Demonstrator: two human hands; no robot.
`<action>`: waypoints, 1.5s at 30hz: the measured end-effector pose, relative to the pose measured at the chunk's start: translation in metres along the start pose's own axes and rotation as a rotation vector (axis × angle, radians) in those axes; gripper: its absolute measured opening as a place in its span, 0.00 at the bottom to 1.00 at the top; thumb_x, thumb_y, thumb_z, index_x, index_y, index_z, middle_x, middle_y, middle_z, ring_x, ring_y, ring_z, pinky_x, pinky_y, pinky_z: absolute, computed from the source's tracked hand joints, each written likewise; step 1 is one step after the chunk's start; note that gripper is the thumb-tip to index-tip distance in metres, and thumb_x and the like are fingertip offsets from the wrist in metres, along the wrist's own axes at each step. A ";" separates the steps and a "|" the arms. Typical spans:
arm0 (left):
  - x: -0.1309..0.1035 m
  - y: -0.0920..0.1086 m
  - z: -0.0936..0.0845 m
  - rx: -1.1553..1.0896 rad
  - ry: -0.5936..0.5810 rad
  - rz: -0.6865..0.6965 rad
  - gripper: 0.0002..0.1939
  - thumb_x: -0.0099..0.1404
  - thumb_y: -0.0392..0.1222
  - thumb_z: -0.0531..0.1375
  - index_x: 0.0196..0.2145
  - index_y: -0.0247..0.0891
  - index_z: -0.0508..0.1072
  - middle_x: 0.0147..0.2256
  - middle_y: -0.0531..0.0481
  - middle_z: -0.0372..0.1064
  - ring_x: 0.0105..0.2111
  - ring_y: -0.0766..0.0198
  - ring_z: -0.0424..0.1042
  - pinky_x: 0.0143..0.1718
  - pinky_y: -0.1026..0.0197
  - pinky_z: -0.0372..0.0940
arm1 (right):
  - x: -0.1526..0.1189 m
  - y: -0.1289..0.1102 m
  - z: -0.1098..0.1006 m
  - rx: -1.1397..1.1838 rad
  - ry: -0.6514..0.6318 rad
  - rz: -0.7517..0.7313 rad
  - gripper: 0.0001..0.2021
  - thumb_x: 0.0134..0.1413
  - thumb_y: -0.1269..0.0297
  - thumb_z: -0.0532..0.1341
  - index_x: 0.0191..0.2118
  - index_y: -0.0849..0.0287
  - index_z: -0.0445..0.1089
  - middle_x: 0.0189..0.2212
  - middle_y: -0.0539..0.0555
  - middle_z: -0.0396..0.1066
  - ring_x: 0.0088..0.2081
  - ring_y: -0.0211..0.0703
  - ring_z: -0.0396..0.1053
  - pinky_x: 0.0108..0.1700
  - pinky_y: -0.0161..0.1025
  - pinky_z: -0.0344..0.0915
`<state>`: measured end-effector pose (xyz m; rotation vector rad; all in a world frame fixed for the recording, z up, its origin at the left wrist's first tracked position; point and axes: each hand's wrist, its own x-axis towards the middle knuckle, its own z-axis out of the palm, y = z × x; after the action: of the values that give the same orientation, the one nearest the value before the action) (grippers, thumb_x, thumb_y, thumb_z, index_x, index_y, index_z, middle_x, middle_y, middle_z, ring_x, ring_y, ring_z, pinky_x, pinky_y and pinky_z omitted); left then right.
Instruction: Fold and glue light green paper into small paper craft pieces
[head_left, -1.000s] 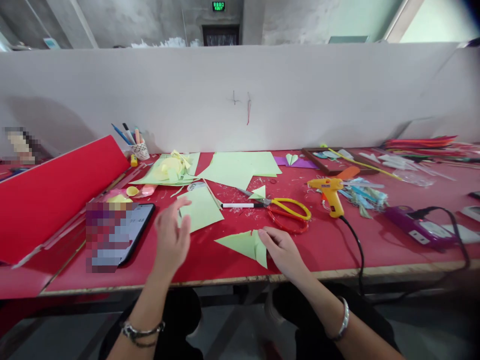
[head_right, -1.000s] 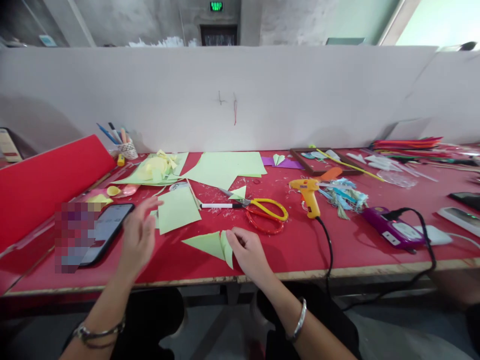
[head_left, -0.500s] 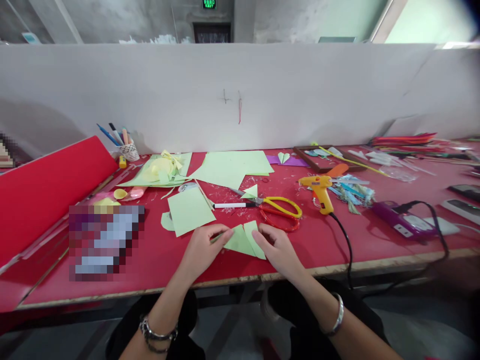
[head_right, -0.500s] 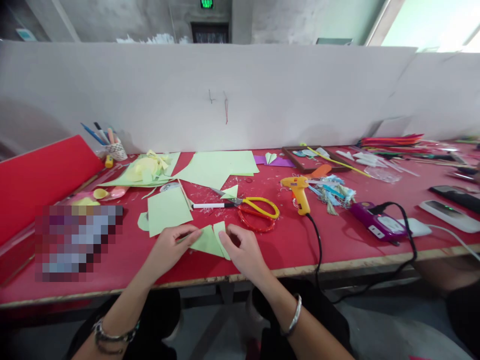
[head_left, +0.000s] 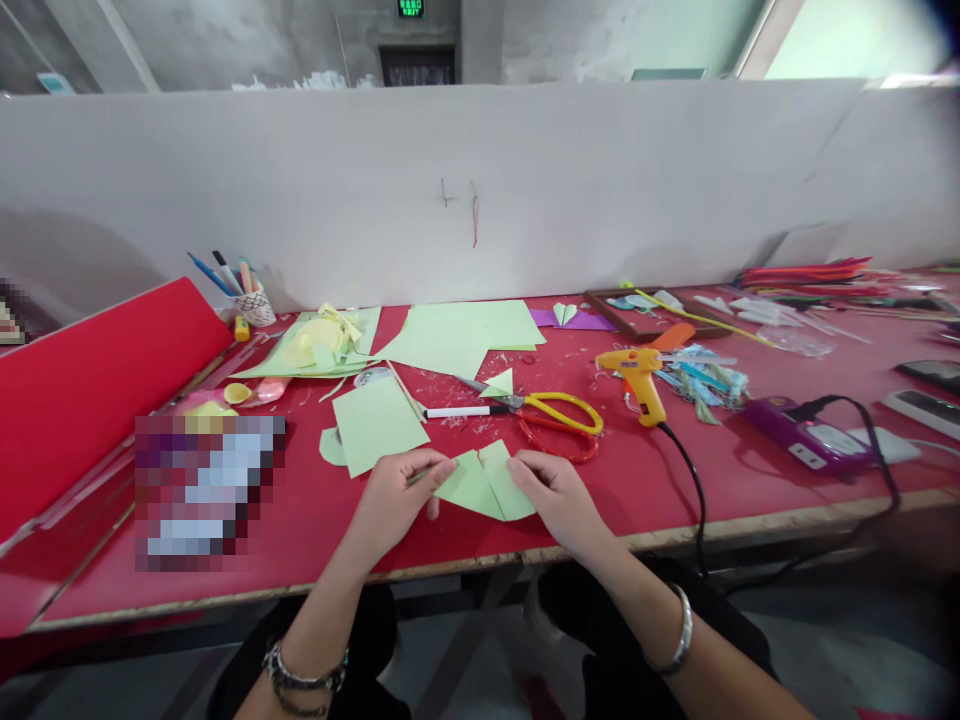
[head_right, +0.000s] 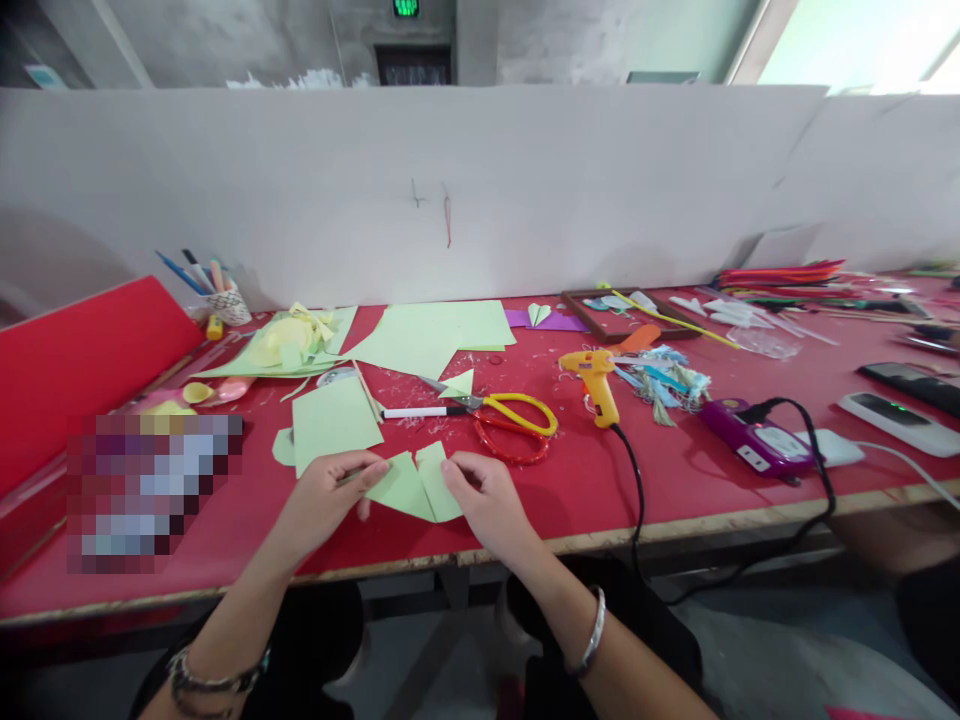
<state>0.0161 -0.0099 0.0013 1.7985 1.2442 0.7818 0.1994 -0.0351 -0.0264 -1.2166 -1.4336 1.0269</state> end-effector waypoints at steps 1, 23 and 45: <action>0.000 0.000 0.000 -0.008 0.000 -0.001 0.16 0.59 0.51 0.53 0.26 0.36 0.72 0.12 0.56 0.61 0.16 0.68 0.63 0.23 0.68 0.58 | 0.000 0.000 0.000 0.012 -0.004 0.005 0.17 0.51 0.57 0.51 0.18 0.59 0.50 0.17 0.46 0.47 0.20 0.31 0.46 0.20 0.31 0.46; 0.001 -0.004 0.033 -0.238 0.044 -0.011 0.14 0.58 0.50 0.54 0.27 0.35 0.69 0.25 0.51 0.69 0.27 0.63 0.67 0.30 0.64 0.63 | 0.000 0.002 0.006 0.183 -0.085 0.078 0.16 0.47 0.54 0.54 0.18 0.59 0.55 0.16 0.45 0.51 0.20 0.32 0.51 0.21 0.31 0.50; -0.002 0.001 0.024 -0.075 0.272 -0.111 0.23 0.59 0.54 0.50 0.12 0.40 0.58 0.14 0.54 0.60 0.19 0.65 0.63 0.26 0.64 0.61 | -0.002 0.002 0.006 0.165 -0.016 0.106 0.17 0.49 0.51 0.54 0.21 0.60 0.59 0.16 0.47 0.60 0.18 0.32 0.56 0.22 0.31 0.54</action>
<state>0.0358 -0.0186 -0.0096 1.5857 1.4558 1.0200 0.1940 -0.0373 -0.0296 -1.1760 -1.2808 1.2054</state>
